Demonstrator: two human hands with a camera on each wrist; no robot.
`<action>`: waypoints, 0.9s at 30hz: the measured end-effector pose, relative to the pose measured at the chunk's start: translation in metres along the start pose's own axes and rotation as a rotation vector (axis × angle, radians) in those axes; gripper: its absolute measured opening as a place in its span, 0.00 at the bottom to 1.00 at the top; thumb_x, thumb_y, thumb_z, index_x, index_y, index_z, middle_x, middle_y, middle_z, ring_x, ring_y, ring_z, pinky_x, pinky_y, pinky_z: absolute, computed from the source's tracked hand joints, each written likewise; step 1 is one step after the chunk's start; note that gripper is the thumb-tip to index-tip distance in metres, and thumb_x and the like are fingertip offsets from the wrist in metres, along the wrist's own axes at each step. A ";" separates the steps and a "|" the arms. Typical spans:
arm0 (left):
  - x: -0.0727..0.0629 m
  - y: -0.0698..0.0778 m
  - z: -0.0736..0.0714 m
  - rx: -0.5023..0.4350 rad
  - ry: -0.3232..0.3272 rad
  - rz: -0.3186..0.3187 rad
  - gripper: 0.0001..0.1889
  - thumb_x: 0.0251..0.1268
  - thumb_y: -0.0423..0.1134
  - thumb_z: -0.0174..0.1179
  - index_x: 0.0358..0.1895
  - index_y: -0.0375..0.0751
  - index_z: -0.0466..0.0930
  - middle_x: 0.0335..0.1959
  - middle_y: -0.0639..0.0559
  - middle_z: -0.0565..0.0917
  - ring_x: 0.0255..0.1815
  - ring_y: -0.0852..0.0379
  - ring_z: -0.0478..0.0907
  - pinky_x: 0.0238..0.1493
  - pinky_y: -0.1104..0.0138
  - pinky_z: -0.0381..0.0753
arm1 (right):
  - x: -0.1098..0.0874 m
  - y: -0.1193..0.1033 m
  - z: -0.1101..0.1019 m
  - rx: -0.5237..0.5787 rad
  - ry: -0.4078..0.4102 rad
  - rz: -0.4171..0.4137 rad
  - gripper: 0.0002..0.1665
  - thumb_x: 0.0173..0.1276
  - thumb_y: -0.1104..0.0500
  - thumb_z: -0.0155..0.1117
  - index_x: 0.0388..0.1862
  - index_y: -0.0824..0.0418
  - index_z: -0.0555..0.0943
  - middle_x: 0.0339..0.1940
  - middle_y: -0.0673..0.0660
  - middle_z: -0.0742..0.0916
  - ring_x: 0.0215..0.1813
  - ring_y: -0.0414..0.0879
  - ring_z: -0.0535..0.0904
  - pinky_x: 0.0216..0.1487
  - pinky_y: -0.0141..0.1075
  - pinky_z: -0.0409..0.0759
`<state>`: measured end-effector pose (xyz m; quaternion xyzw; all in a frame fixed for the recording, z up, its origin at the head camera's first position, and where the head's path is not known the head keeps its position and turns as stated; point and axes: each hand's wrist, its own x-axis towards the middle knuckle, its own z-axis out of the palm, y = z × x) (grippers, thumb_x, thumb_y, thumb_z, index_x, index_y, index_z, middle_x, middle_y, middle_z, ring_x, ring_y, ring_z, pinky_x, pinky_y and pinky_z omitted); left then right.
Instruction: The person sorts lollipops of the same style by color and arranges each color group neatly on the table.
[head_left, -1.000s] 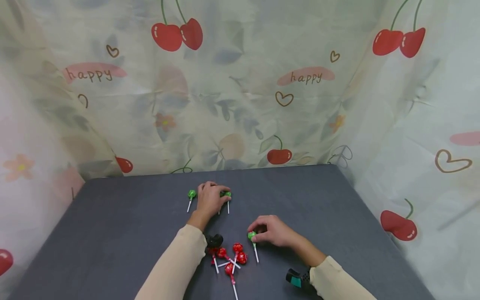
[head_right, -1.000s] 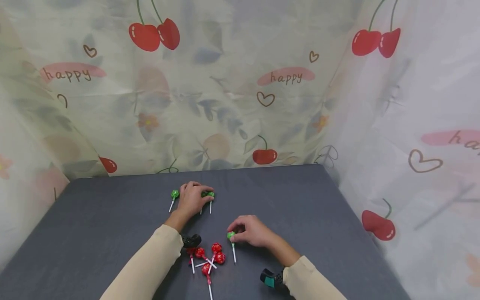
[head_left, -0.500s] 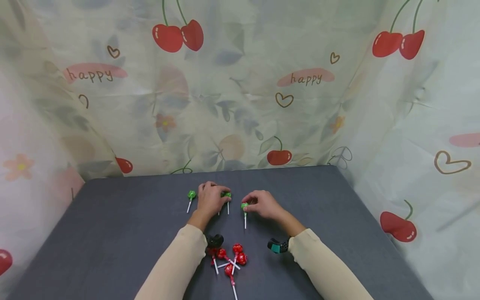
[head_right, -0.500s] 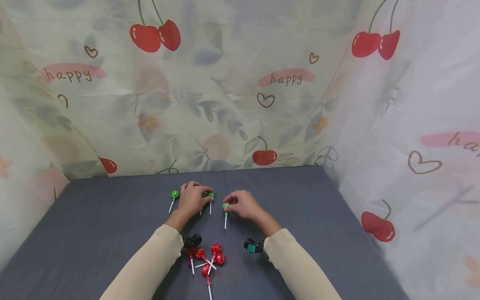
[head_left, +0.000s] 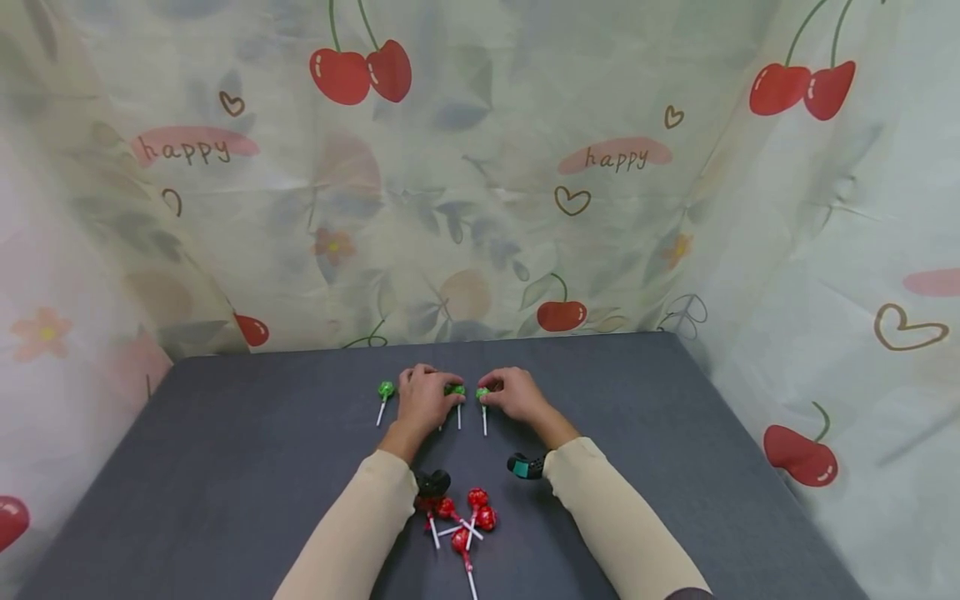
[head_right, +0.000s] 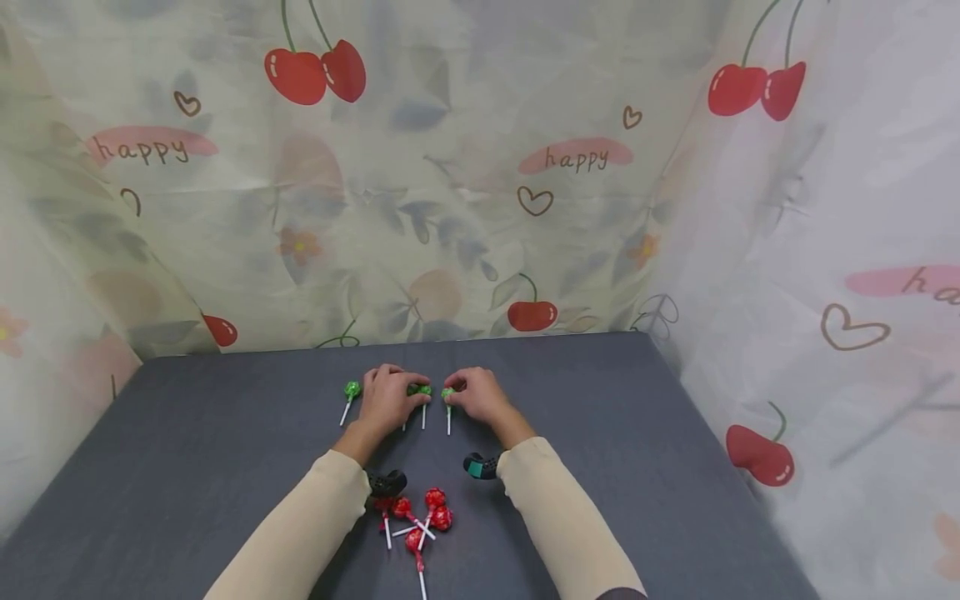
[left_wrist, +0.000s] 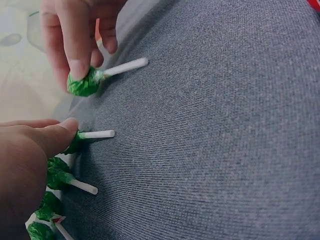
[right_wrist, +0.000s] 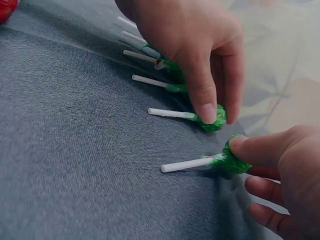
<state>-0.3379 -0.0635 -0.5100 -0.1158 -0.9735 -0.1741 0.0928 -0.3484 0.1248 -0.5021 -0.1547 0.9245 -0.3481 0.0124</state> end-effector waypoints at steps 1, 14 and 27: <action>0.000 0.000 0.000 0.000 0.003 0.003 0.14 0.59 0.50 0.69 0.49 0.57 0.87 0.44 0.56 0.86 0.59 0.48 0.69 0.65 0.47 0.53 | 0.001 0.000 0.002 -0.003 0.003 0.006 0.10 0.61 0.58 0.73 0.42 0.57 0.87 0.34 0.48 0.86 0.35 0.42 0.78 0.40 0.38 0.77; 0.001 -0.002 0.003 -0.005 0.031 0.021 0.15 0.58 0.51 0.69 0.49 0.57 0.87 0.43 0.56 0.86 0.57 0.48 0.70 0.64 0.47 0.55 | 0.008 -0.004 0.017 0.032 0.088 0.038 0.12 0.63 0.58 0.71 0.45 0.58 0.87 0.38 0.52 0.87 0.40 0.46 0.81 0.46 0.42 0.78; -0.002 -0.002 0.002 0.053 0.027 0.053 0.16 0.61 0.51 0.67 0.52 0.59 0.86 0.44 0.58 0.86 0.57 0.49 0.70 0.64 0.48 0.55 | 0.007 -0.005 0.023 0.047 0.096 0.041 0.12 0.64 0.58 0.70 0.46 0.58 0.86 0.39 0.52 0.87 0.40 0.46 0.81 0.46 0.42 0.78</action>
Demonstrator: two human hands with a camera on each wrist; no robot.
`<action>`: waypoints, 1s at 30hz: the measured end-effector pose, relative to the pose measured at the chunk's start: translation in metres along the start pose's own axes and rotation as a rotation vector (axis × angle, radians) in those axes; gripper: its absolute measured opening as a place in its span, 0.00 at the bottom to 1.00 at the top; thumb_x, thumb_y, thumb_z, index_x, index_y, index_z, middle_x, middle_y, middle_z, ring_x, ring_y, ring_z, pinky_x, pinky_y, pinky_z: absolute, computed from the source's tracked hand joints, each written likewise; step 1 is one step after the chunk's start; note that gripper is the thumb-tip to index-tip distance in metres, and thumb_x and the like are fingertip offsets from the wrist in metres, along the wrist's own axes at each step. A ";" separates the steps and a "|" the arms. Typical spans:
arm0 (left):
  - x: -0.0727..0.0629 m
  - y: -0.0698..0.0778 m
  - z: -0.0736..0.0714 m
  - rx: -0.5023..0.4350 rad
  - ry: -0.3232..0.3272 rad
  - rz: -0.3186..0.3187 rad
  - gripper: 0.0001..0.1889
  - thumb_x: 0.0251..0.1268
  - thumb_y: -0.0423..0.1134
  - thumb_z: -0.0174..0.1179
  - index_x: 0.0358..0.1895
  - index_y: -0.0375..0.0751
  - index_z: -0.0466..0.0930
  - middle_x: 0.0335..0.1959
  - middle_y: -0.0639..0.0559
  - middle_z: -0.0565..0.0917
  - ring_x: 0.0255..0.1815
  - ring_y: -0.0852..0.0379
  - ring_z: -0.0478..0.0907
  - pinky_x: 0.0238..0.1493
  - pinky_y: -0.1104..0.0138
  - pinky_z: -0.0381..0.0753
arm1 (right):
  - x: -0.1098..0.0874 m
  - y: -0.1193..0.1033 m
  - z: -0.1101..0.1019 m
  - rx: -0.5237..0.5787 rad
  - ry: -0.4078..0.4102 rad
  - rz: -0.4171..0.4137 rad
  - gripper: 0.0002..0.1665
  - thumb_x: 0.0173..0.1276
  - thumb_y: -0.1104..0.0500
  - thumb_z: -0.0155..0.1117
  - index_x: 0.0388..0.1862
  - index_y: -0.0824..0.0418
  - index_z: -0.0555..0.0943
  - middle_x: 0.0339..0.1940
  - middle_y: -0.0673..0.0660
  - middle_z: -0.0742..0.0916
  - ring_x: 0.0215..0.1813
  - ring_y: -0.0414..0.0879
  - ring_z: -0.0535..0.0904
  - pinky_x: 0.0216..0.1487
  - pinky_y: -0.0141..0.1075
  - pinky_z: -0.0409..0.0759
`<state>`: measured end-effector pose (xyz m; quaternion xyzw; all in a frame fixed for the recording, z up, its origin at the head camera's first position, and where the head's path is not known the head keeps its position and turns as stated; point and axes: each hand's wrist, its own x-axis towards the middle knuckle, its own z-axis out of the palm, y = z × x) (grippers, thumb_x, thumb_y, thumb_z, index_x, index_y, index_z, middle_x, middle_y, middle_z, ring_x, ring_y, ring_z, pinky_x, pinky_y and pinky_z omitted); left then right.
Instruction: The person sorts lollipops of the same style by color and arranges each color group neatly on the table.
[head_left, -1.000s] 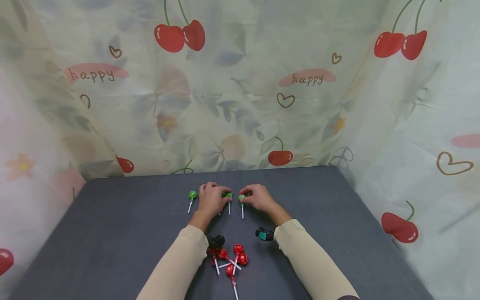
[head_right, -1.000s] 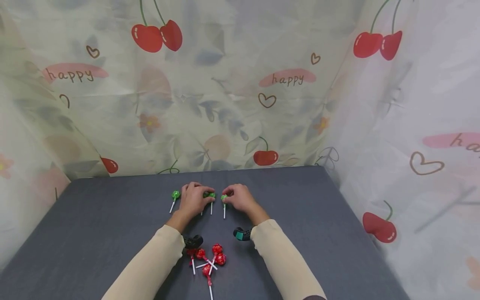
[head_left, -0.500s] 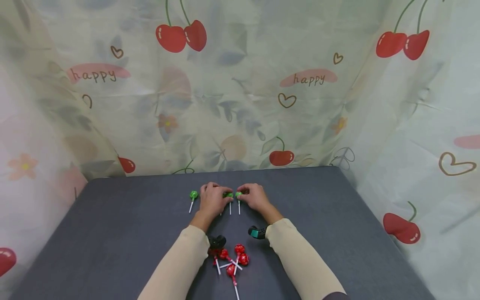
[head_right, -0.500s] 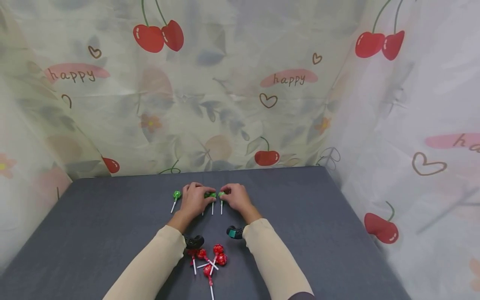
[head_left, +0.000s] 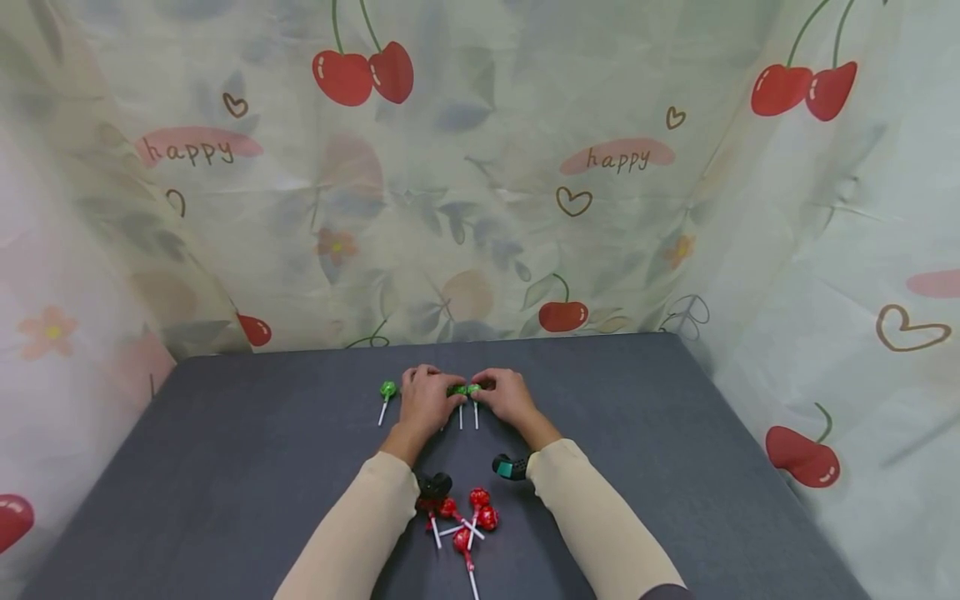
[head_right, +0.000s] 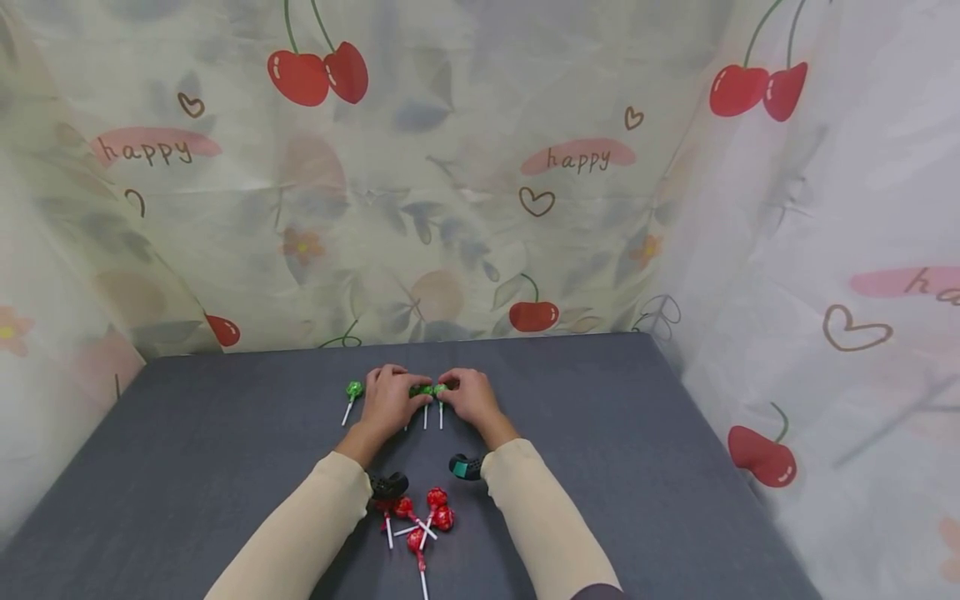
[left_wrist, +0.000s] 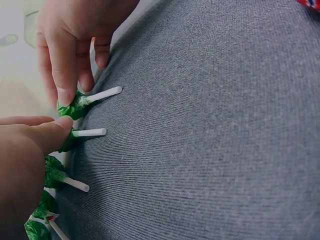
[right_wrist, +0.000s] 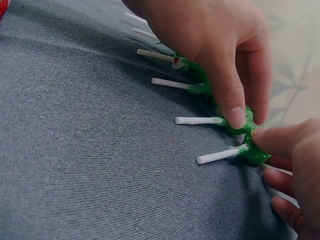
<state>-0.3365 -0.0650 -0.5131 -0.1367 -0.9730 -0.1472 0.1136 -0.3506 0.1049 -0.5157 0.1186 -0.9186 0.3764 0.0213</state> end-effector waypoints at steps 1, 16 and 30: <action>0.000 0.000 0.000 0.004 -0.001 0.002 0.16 0.61 0.51 0.67 0.52 0.59 0.86 0.44 0.58 0.86 0.58 0.49 0.70 0.64 0.49 0.55 | 0.000 0.000 0.000 0.002 -0.001 0.000 0.12 0.64 0.57 0.70 0.47 0.58 0.86 0.39 0.52 0.87 0.40 0.46 0.81 0.46 0.42 0.78; -0.001 0.000 0.002 -0.026 0.023 0.012 0.16 0.61 0.50 0.67 0.52 0.59 0.86 0.45 0.58 0.86 0.60 0.49 0.69 0.66 0.49 0.55 | -0.001 -0.001 -0.001 0.015 -0.007 0.015 0.13 0.65 0.57 0.69 0.48 0.58 0.85 0.41 0.53 0.86 0.41 0.47 0.81 0.47 0.43 0.78; -0.001 -0.003 0.002 -0.060 0.034 0.007 0.15 0.62 0.50 0.66 0.52 0.58 0.86 0.47 0.58 0.86 0.61 0.49 0.70 0.65 0.50 0.55 | -0.002 -0.003 -0.001 0.031 0.002 0.004 0.13 0.65 0.58 0.69 0.47 0.59 0.85 0.41 0.54 0.86 0.40 0.47 0.81 0.45 0.42 0.78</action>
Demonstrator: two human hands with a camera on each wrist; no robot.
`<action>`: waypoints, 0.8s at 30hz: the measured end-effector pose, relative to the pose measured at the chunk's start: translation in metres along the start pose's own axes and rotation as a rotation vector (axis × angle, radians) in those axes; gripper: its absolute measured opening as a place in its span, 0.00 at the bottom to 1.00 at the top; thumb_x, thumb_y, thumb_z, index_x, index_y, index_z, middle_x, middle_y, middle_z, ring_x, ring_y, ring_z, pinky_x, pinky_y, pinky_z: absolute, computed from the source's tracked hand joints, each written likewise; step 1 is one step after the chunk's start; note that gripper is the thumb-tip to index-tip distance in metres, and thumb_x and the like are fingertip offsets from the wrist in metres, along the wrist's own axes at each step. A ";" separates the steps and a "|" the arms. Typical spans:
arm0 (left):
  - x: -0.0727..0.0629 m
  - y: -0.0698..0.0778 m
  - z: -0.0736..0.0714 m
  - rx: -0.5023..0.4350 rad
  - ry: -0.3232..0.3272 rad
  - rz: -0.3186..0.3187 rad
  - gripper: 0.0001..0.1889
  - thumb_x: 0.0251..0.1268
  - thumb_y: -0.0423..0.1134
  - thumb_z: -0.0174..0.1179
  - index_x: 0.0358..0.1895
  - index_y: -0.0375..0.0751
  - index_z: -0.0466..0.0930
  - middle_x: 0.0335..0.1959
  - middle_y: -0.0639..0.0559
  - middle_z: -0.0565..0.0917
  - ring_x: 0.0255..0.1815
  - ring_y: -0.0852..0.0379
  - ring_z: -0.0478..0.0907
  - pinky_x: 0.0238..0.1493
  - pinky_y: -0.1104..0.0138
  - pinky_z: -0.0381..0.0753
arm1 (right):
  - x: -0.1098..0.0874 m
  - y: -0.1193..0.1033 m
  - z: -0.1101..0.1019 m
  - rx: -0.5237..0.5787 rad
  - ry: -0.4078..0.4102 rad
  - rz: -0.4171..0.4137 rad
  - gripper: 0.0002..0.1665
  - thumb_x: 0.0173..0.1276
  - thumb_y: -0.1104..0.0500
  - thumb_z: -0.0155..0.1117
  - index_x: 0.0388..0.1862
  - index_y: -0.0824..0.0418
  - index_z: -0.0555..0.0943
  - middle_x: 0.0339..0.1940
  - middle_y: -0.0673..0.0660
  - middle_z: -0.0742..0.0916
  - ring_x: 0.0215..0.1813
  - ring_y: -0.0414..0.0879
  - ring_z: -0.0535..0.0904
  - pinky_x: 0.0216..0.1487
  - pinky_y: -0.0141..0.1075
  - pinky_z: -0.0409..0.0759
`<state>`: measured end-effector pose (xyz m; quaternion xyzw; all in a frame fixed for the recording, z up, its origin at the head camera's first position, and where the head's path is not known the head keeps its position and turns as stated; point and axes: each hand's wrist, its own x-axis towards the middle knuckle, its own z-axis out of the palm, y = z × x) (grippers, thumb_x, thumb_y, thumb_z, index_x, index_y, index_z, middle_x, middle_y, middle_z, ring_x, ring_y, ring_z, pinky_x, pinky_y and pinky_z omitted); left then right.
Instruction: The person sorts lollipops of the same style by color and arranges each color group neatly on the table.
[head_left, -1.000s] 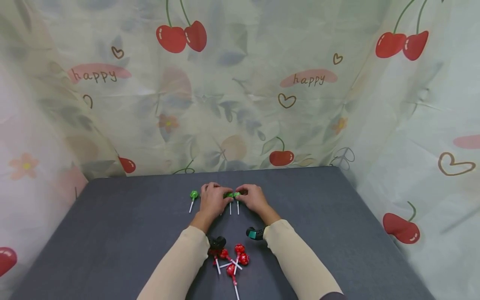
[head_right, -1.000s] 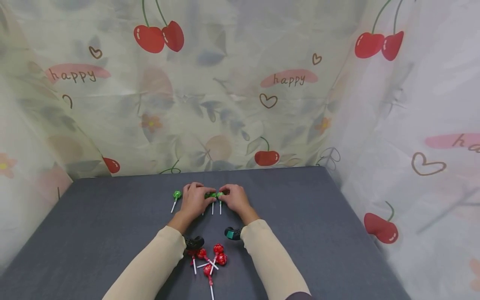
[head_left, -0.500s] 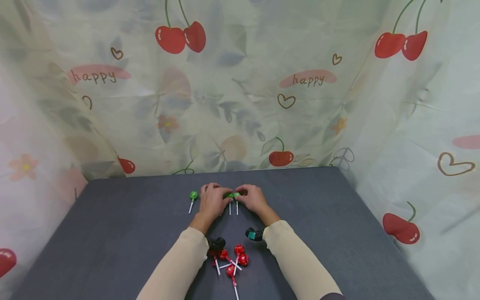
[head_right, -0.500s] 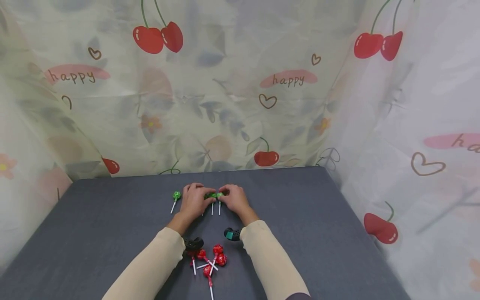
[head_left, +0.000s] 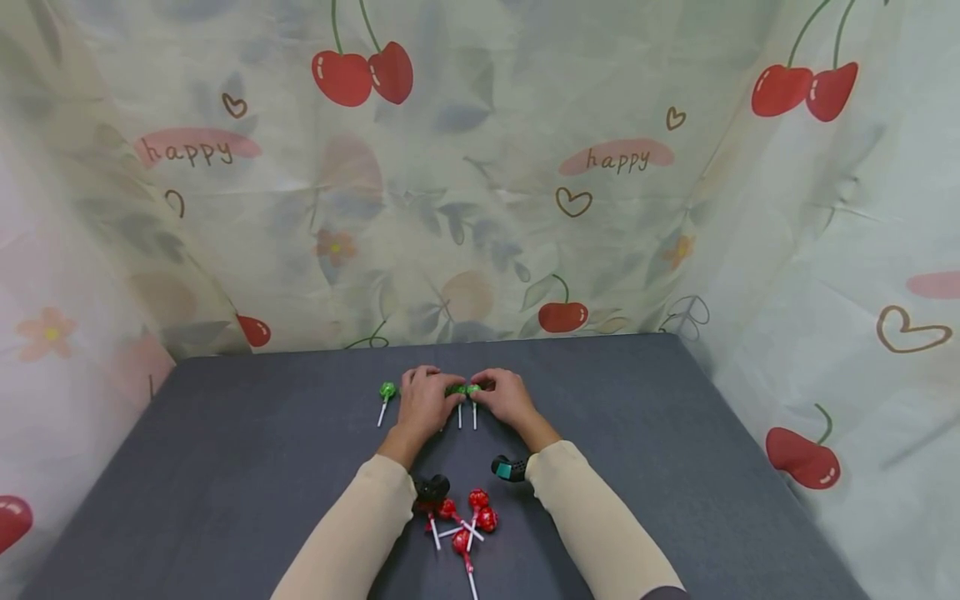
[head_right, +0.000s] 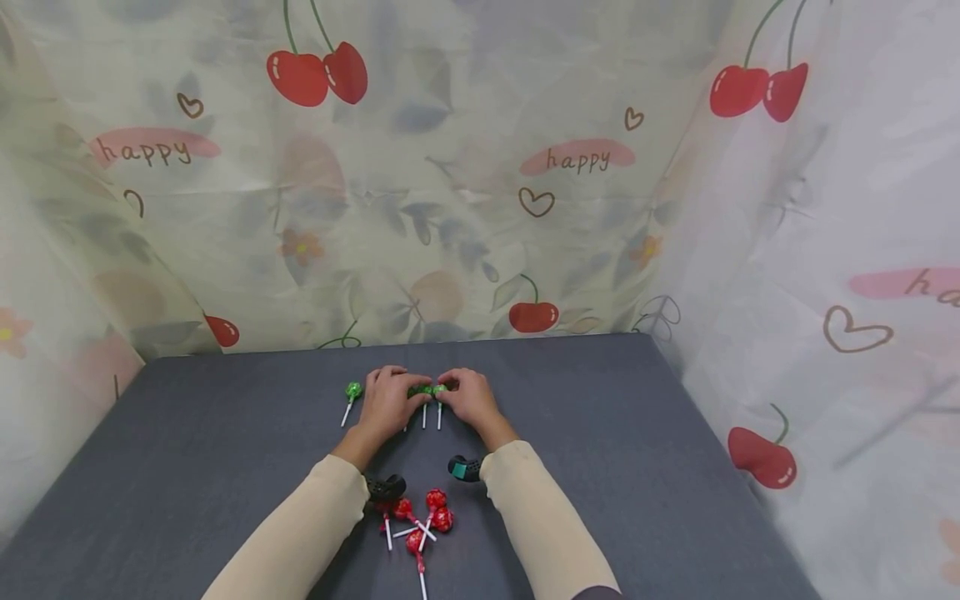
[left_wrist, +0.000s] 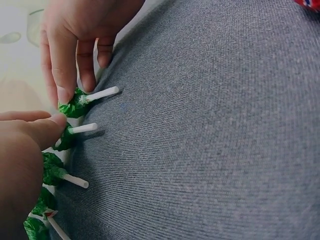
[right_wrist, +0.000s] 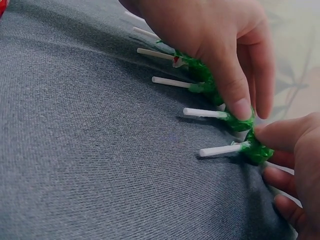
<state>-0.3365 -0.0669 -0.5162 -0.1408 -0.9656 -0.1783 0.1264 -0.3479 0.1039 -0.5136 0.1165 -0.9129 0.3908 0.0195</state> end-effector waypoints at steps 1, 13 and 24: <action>0.000 0.000 0.000 -0.002 0.000 -0.001 0.15 0.62 0.50 0.66 0.52 0.58 0.86 0.47 0.58 0.86 0.61 0.49 0.70 0.65 0.50 0.55 | 0.000 0.000 0.000 0.002 0.001 0.000 0.13 0.65 0.58 0.69 0.47 0.59 0.85 0.42 0.54 0.86 0.40 0.47 0.81 0.45 0.42 0.78; -0.002 0.001 -0.002 -0.043 0.028 -0.012 0.14 0.62 0.48 0.67 0.51 0.56 0.86 0.46 0.56 0.86 0.60 0.49 0.70 0.65 0.49 0.55 | 0.001 0.003 0.003 0.007 0.015 0.005 0.13 0.65 0.58 0.69 0.47 0.58 0.85 0.42 0.54 0.86 0.41 0.47 0.80 0.45 0.42 0.78; -0.001 0.001 -0.004 -0.029 0.009 -0.014 0.14 0.61 0.49 0.67 0.50 0.56 0.87 0.45 0.56 0.86 0.58 0.49 0.71 0.64 0.49 0.57 | 0.000 0.003 0.002 0.017 0.021 -0.014 0.13 0.64 0.59 0.70 0.47 0.59 0.85 0.42 0.54 0.86 0.40 0.47 0.80 0.45 0.42 0.78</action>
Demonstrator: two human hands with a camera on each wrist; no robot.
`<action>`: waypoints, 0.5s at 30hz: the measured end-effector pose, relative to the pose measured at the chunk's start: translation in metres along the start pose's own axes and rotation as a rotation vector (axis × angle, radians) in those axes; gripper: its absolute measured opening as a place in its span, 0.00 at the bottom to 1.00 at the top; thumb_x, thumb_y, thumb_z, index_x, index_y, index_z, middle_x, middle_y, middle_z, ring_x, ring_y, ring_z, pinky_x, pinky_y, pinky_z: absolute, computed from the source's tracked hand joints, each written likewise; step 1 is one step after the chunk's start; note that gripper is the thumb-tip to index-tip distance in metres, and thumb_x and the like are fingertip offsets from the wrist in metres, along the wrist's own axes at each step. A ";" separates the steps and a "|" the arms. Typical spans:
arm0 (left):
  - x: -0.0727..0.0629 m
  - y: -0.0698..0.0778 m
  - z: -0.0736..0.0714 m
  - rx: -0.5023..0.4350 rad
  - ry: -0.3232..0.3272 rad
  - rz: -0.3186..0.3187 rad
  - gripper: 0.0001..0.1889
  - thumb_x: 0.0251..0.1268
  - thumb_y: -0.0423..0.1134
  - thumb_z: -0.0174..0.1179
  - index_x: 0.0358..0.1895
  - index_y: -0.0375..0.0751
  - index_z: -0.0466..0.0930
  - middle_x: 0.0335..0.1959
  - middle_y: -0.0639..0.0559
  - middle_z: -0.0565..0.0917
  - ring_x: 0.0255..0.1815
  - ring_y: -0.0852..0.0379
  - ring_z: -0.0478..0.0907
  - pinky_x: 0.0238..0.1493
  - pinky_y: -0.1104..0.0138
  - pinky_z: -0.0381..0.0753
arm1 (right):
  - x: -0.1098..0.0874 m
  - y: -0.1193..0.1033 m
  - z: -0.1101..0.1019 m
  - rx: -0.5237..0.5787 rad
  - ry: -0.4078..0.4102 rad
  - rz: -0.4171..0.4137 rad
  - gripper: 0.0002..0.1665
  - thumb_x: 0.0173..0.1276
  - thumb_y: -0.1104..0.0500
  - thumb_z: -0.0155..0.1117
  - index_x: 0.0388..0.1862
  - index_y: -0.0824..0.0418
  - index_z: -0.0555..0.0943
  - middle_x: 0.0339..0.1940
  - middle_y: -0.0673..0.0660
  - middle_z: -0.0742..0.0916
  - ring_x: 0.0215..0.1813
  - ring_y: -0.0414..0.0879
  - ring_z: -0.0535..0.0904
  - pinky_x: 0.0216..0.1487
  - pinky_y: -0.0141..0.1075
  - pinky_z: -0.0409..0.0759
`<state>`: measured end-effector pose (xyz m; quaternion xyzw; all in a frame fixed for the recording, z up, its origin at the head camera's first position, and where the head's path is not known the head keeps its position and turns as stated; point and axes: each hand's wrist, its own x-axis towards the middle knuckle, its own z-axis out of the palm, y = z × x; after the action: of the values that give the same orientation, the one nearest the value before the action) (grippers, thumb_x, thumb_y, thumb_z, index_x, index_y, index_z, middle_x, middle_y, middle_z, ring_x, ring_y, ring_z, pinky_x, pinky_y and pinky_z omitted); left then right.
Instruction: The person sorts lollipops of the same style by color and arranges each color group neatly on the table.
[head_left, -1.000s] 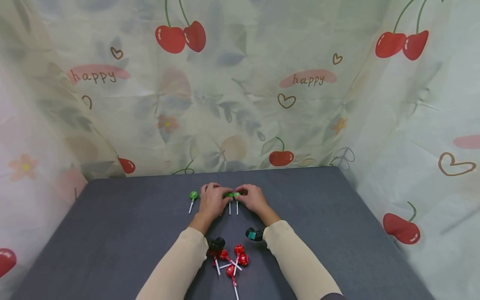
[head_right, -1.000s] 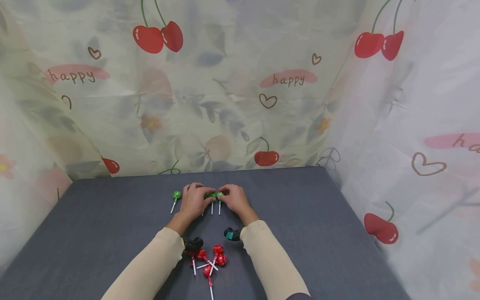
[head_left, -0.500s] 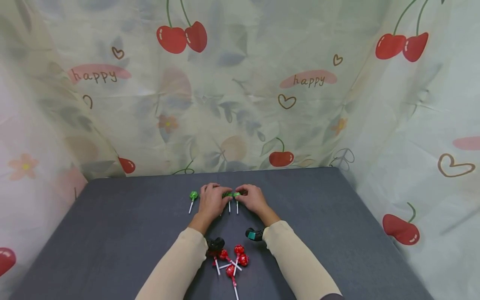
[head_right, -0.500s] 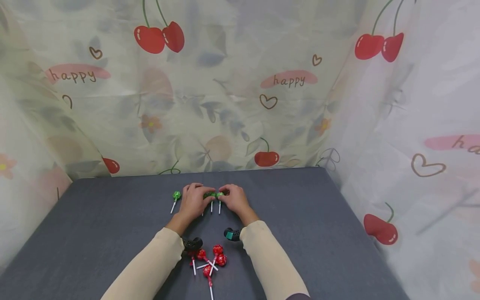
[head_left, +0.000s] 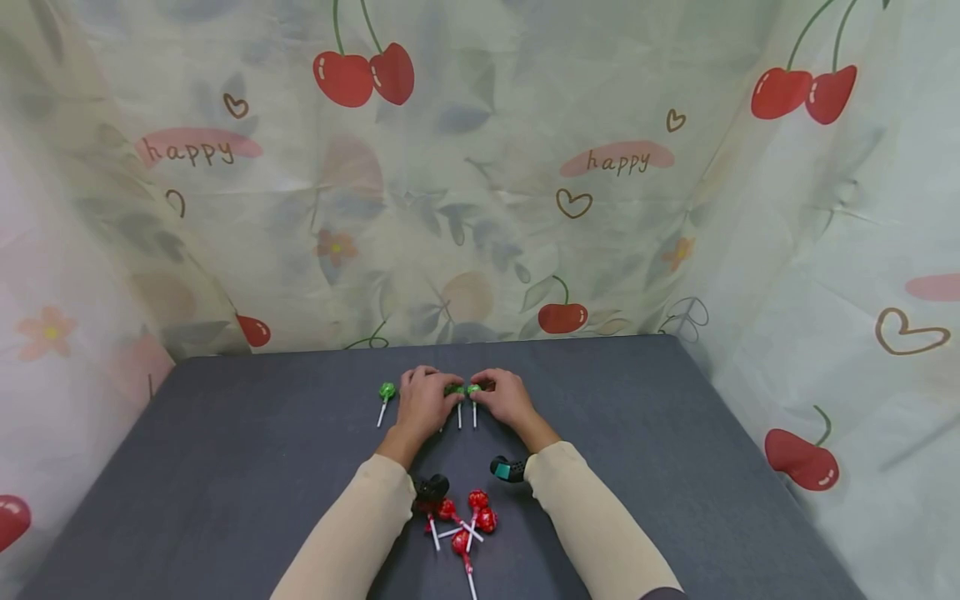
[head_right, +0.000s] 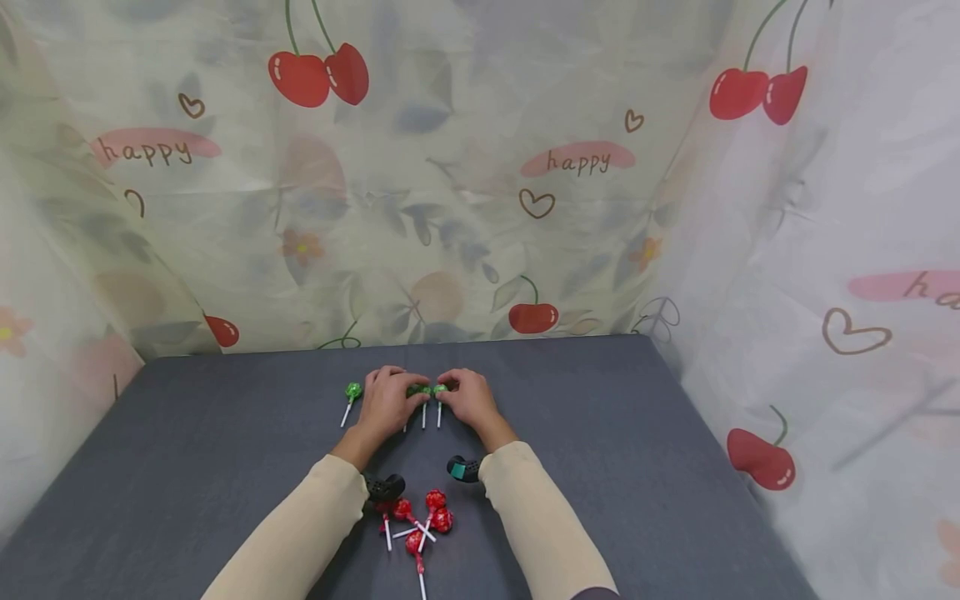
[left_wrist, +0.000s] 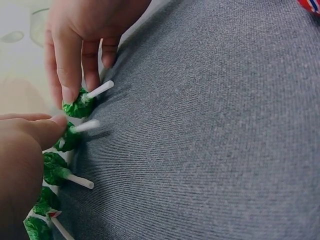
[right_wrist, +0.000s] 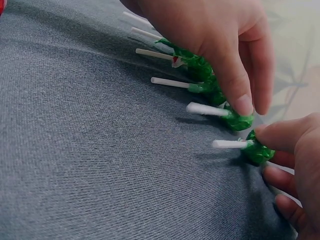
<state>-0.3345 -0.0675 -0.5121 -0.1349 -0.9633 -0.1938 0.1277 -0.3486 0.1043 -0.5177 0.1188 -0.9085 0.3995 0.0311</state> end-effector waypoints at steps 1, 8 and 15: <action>0.000 0.000 0.000 -0.003 0.002 0.000 0.14 0.61 0.49 0.67 0.50 0.56 0.87 0.45 0.56 0.86 0.57 0.49 0.71 0.64 0.49 0.57 | 0.000 0.000 0.000 0.003 0.000 0.002 0.13 0.64 0.59 0.70 0.47 0.59 0.85 0.42 0.54 0.85 0.40 0.47 0.80 0.44 0.42 0.78; 0.001 0.000 -0.001 -0.011 0.004 -0.008 0.13 0.63 0.47 0.66 0.50 0.56 0.87 0.45 0.56 0.86 0.57 0.49 0.71 0.64 0.49 0.57 | -0.001 -0.001 -0.001 0.005 -0.001 0.013 0.13 0.64 0.58 0.70 0.47 0.58 0.85 0.41 0.53 0.85 0.40 0.47 0.80 0.44 0.42 0.78; 0.002 0.000 -0.001 -0.008 -0.003 -0.014 0.12 0.64 0.47 0.66 0.49 0.55 0.87 0.45 0.56 0.86 0.57 0.49 0.71 0.64 0.49 0.56 | 0.001 -0.002 -0.001 0.003 0.000 0.022 0.12 0.65 0.58 0.69 0.47 0.58 0.85 0.42 0.53 0.86 0.42 0.47 0.81 0.45 0.42 0.78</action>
<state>-0.3359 -0.0674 -0.5108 -0.1289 -0.9637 -0.1982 0.1244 -0.3487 0.1034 -0.5156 0.1091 -0.9090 0.4013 0.0266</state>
